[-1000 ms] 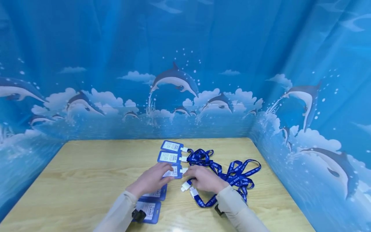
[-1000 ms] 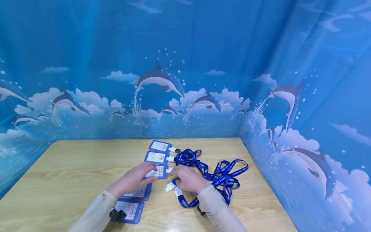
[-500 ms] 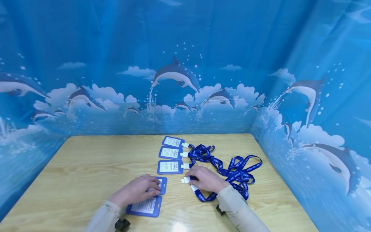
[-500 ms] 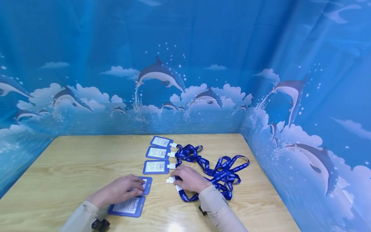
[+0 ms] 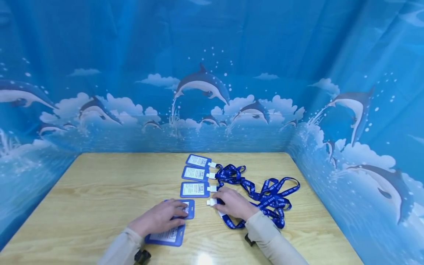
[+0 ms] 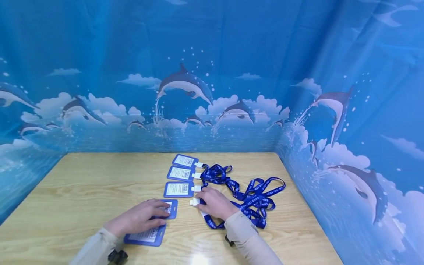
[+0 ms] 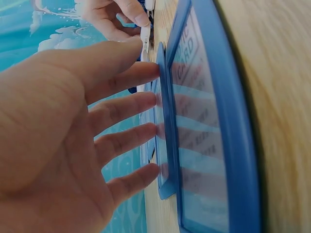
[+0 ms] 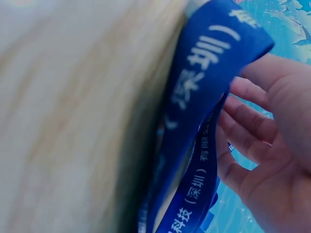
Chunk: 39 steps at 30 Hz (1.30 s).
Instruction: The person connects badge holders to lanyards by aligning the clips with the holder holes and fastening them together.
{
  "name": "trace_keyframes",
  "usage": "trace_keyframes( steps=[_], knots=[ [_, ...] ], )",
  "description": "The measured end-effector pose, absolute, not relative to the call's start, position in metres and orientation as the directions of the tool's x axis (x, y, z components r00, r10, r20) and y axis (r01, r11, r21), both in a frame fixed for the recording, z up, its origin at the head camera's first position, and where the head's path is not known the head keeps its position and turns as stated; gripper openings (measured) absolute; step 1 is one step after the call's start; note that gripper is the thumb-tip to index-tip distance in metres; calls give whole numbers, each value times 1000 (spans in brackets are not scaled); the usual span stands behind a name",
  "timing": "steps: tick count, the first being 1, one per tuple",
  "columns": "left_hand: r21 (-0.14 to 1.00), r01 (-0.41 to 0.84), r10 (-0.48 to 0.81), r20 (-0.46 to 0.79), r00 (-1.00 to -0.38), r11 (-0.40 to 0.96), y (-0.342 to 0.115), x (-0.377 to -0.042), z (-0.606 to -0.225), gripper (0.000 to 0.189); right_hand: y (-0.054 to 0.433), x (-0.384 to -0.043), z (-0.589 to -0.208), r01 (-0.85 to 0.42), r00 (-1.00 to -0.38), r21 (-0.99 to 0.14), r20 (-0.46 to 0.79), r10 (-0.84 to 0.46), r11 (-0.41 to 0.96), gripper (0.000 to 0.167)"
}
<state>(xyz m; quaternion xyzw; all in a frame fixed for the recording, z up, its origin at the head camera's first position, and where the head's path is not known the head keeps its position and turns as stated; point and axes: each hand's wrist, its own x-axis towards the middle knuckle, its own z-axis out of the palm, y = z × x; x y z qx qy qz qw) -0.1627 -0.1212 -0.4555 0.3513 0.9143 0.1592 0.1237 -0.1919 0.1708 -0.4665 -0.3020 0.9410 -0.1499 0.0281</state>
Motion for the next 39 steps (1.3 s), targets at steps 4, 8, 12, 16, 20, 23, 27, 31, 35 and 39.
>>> trace_keyframes(
  steps=[4,8,12,16,20,23,27,31,35,39],
  knots=[
    [369,612,687,-112,-718,699,-119,-163,-454,33,171,-193,-466,-576,-805,-299,50,-591,760,34],
    [361,636,706,-99,-702,682,-118,-163,-454,33,170,-193,-465,-604,-786,-280,59,-615,746,31],
    [357,643,711,-97,-696,678,-115,-162,-453,35,168,-192,-463,-616,-778,-269,56,-626,741,31],
    [352,625,697,-126,-706,697,-110,-163,-453,40,167,-192,-462,-617,-777,-259,52,-628,743,33],
    [342,600,675,-165,-719,723,-104,-164,-454,42,166,-192,-463,-616,-778,-247,45,-626,748,33],
    [342,592,670,-184,-720,730,-102,-164,-454,42,164,-192,-465,-614,-780,-238,38,-624,753,33],
    [340,586,666,-209,-716,736,-100,-165,-454,43,162,-191,-467,-615,-778,-239,31,-628,751,34],
    [333,584,663,-218,-716,740,-98,-165,-454,44,161,-192,-468,-628,-767,-245,33,-641,739,33],
    [328,581,659,-228,-717,745,-95,-166,-453,44,161,-193,-468,-637,-759,-246,36,-650,730,31],
    [334,567,651,-255,-715,753,-91,-166,-453,44,162,-193,-469,-635,-759,-253,28,-650,730,31]
  ],
)
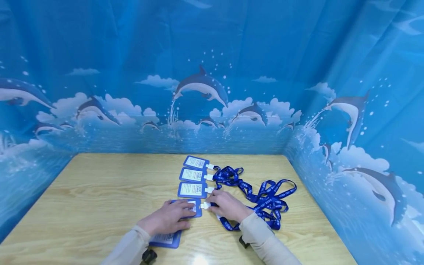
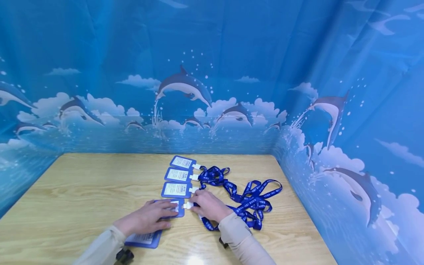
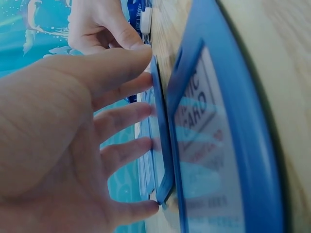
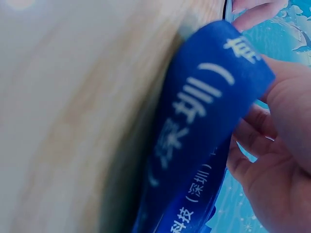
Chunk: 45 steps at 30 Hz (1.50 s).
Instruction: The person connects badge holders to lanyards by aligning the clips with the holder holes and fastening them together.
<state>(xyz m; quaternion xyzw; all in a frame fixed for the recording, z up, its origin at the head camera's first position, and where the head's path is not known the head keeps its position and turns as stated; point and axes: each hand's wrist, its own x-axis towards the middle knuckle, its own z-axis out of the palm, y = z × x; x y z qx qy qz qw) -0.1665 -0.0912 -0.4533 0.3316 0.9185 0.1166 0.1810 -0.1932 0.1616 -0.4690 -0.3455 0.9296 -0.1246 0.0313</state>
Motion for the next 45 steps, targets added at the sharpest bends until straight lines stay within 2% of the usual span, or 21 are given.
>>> trace_keyframes(
  steps=[10,20,29,37,45],
  knots=[
    [363,581,681,-290,-672,728,-90,-162,-455,52,163,-186,-471,-589,-791,-295,18,-612,753,29],
    [373,552,665,-364,-652,745,-98,-164,-446,67,140,-186,-466,-588,-802,-224,37,-596,777,26],
    [402,532,666,-418,-618,745,-95,-167,-441,67,135,-182,-468,-566,-819,-211,32,-573,797,29],
    [399,568,689,-315,-653,720,-89,-174,-442,59,144,-183,-464,-576,-810,-246,46,-584,780,29],
    [331,574,661,-327,-675,749,-79,-172,-441,50,171,-178,-451,-518,-849,-292,62,-525,804,37]
  ],
)
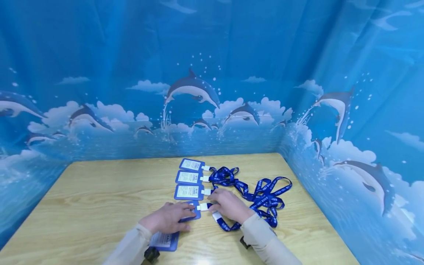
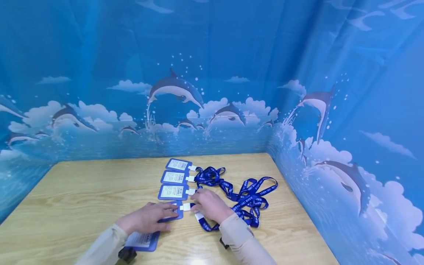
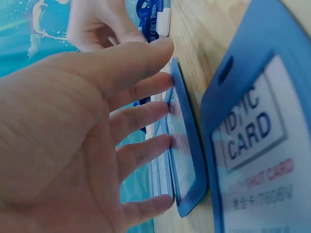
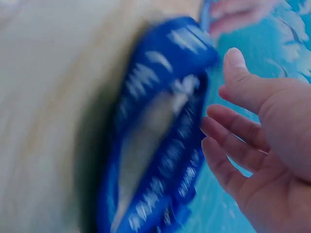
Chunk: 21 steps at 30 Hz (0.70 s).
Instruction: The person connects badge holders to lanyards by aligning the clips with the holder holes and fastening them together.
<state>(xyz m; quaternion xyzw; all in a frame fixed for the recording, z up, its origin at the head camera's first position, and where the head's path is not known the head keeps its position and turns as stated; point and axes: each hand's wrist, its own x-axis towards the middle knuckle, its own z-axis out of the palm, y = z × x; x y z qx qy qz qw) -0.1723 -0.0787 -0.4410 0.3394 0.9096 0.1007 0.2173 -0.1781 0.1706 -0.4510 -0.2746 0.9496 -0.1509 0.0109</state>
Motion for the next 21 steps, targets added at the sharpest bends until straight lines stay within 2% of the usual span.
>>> trace_keyframes(
  steps=[4,9,15,21],
  knots=[
    [304,591,664,-314,-679,747,-78,-170,-446,53,186,-171,-438,-517,-852,-317,109,-511,795,39],
    [307,617,687,-242,-685,724,-84,-163,-445,63,194,-160,-436,-505,-859,-333,100,-503,796,37],
    [302,631,690,-154,-707,714,-103,-145,-433,51,195,-150,-447,-514,-851,-365,103,-515,776,41],
    [306,613,678,-188,-711,728,-119,-124,-424,44,194,-144,-452,-505,-862,-309,147,-484,806,45]
  ],
)
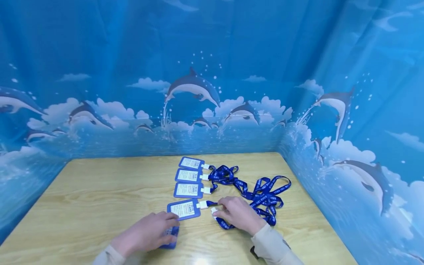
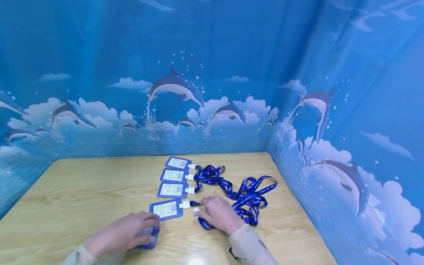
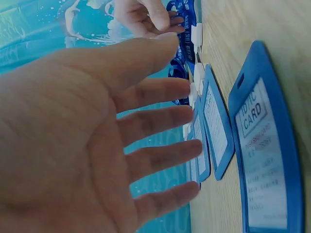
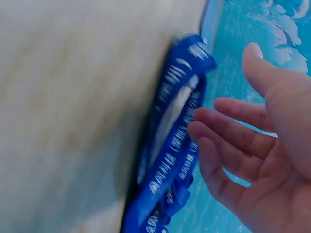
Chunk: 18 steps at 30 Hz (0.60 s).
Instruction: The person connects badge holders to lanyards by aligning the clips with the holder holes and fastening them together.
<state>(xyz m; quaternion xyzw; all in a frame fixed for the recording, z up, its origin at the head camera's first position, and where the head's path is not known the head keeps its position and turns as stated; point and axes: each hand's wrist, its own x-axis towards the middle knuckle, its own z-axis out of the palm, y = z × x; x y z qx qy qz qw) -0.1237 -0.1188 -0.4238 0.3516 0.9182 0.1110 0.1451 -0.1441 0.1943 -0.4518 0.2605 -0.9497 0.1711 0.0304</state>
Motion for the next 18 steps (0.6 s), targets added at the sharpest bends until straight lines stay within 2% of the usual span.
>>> trace_keyframes(
  steps=[6,9,12,18],
  knots=[
    [280,623,681,-240,-692,731,-128,-113,-428,41,187,-141,-457,-456,-890,-259,133,-436,852,54],
    [266,643,694,-216,-687,719,-129,-109,-431,42,186,-141,-460,-431,-902,-247,132,-410,868,55],
    [259,653,701,-196,-686,712,-128,-106,-434,44,185,-140,-462,-420,-907,-252,124,-402,872,48],
    [295,597,664,-269,-697,746,-122,-104,-437,49,185,-137,-465,-451,-893,-228,111,-437,863,29]
  ],
)
